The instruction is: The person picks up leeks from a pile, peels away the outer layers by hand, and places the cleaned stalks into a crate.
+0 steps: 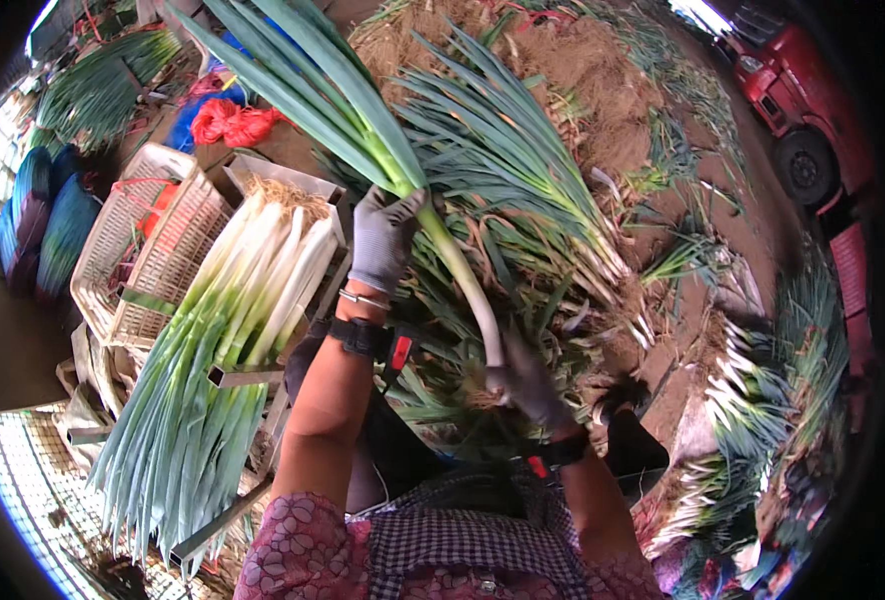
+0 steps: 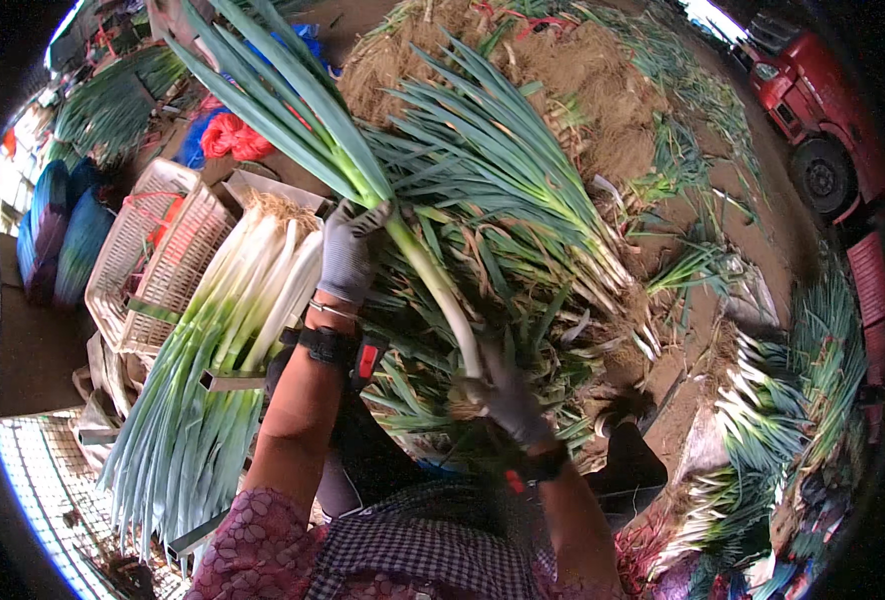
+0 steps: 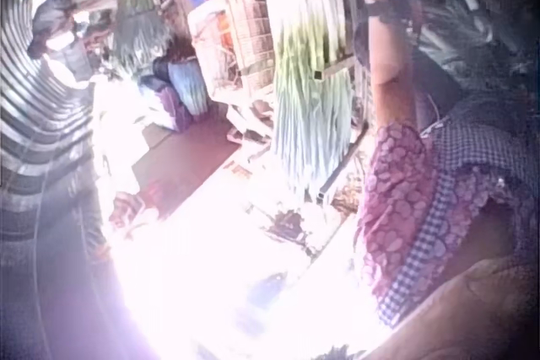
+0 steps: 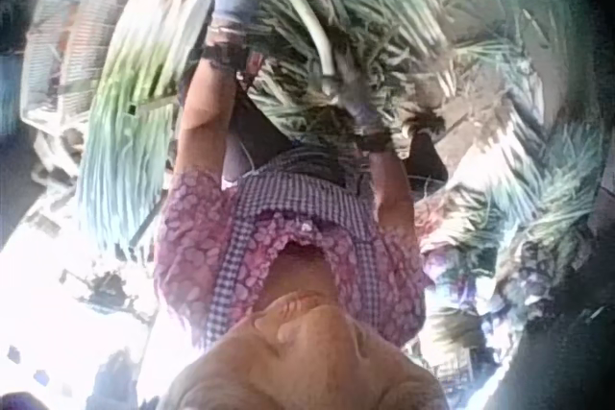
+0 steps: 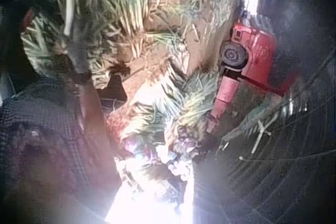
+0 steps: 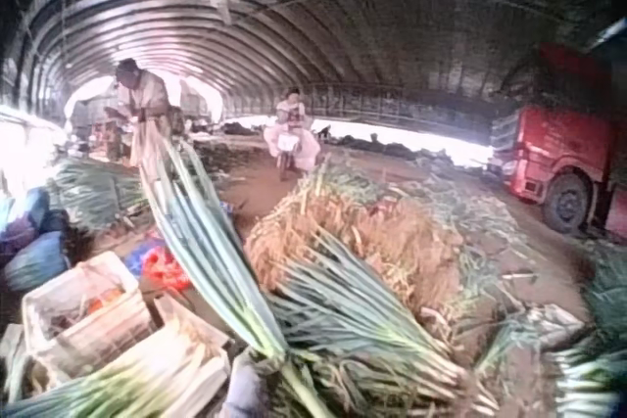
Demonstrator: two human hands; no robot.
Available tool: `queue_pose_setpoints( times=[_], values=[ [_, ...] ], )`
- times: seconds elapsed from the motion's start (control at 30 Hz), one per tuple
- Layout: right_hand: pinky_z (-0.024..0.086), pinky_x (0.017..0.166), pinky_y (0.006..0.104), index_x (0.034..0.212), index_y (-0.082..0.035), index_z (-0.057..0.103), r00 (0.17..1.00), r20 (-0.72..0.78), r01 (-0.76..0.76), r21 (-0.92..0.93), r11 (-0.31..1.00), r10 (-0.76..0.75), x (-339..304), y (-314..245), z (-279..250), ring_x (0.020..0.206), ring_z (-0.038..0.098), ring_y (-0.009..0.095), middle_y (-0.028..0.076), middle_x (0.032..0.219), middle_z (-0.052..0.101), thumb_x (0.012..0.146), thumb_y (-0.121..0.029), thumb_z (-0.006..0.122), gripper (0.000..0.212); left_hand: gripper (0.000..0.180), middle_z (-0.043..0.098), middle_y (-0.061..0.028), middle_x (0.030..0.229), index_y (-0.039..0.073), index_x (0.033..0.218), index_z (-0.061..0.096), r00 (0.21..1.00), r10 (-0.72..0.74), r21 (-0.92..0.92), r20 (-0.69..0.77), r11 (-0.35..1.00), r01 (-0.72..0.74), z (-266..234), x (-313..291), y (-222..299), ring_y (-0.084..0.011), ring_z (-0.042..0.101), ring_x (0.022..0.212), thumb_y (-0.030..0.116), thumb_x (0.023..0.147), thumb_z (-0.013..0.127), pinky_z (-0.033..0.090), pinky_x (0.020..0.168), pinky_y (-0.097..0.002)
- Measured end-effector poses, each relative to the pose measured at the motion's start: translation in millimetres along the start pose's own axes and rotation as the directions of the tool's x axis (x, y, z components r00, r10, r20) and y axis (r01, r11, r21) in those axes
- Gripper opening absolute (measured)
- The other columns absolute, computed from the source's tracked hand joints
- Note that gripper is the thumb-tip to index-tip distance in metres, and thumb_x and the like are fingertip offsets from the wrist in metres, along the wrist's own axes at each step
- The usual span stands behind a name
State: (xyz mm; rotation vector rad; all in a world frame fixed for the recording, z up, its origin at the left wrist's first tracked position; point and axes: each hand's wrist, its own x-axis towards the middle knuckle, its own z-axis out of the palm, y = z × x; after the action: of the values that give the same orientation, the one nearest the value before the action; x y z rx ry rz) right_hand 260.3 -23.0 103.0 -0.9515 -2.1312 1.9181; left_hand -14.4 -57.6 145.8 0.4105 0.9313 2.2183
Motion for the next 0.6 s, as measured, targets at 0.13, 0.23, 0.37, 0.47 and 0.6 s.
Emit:
queue_pose_setpoints(
  times=[0.13,0.23,0.37,0.47,0.6],
  values=[
    [0.042,0.056,0.0234,0.107,-0.001,0.058,0.984,-0.137,0.107,-0.058,0.993,-0.114,0.5,30.7,12.5,0.064,0.05,0.007,-0.001,0.076,0.056,0.091,-0.029,0.057,0.032,0.02,0.062,-0.0085,0.08,-0.002,0.099,0.054,0.999,-0.033,-0.021,0.03,0.999,0.034,7.9,10.2,-12.6,-0.0169,0.06,0.067,0.012,0.087,0.062,0.052,0.068,-0.0298],
    [0.049,0.068,0.0357,0.117,-0.001,0.048,0.997,-0.077,-0.015,0.047,0.999,0.019,28.2,-25.8,5.8,0.074,0.057,0.025,0.011,0.091,0.057,0.085,-0.011,0.059,0.035,0.014,0.059,-0.0073,0.068,-0.002,0.084,0.058,0.961,-0.249,0.194,0.118,0.955,0.223,8.6,-4.7,-51.9,-0.0178,0.059,0.061,0.012,0.086,0.059,0.049,0.06,-0.0305],
    [0.047,0.065,0.0385,0.106,0.001,0.053,0.763,-0.078,0.489,-0.58,0.652,-0.641,22.5,-5.0,8.0,0.073,0.057,0.032,0.019,0.092,0.057,0.078,-0.006,0.061,0.03,0.012,0.056,-0.0048,0.062,-0.002,0.078,0.061,0.937,-0.247,0.216,-0.247,0.929,0.302,14.1,-6.1,-88.4,-0.016,0.053,0.049,0.009,0.079,0.065,0.044,0.048,-0.0301],
    [0.046,0.064,0.0389,0.098,0.001,0.057,0.968,-0.196,-0.155,0.033,0.987,0.159,-22.5,-16.4,17.1,0.069,0.058,0.032,0.017,0.091,0.058,0.076,-0.008,0.062,0.024,0.014,0.056,-0.0038,0.061,-0.004,0.076,0.062,0.893,-0.152,0.347,-0.424,0.884,0.315,-15.2,10.4,-115.1,-0.0153,0.051,0.049,0.009,0.076,0.068,0.042,0.048,-0.032],
    [0.04,0.053,0.03,0.081,-0.001,0.058,0.881,-0.003,0.318,-0.738,0.596,-0.474,-91.2,-3.4,1.5,0.06,0.052,0.014,0.003,0.066,0.051,0.088,-0.013,0.055,0.015,0.023,0.061,-0.0062,0.063,-0.008,0.079,0.066,0.861,-0.033,0.621,-0.507,0.678,0.392,-53.4,35.0,-147.5,-0.0158,0.055,0.054,0.012,0.069,0.071,0.043,0.051,-0.0326]
  ],
)
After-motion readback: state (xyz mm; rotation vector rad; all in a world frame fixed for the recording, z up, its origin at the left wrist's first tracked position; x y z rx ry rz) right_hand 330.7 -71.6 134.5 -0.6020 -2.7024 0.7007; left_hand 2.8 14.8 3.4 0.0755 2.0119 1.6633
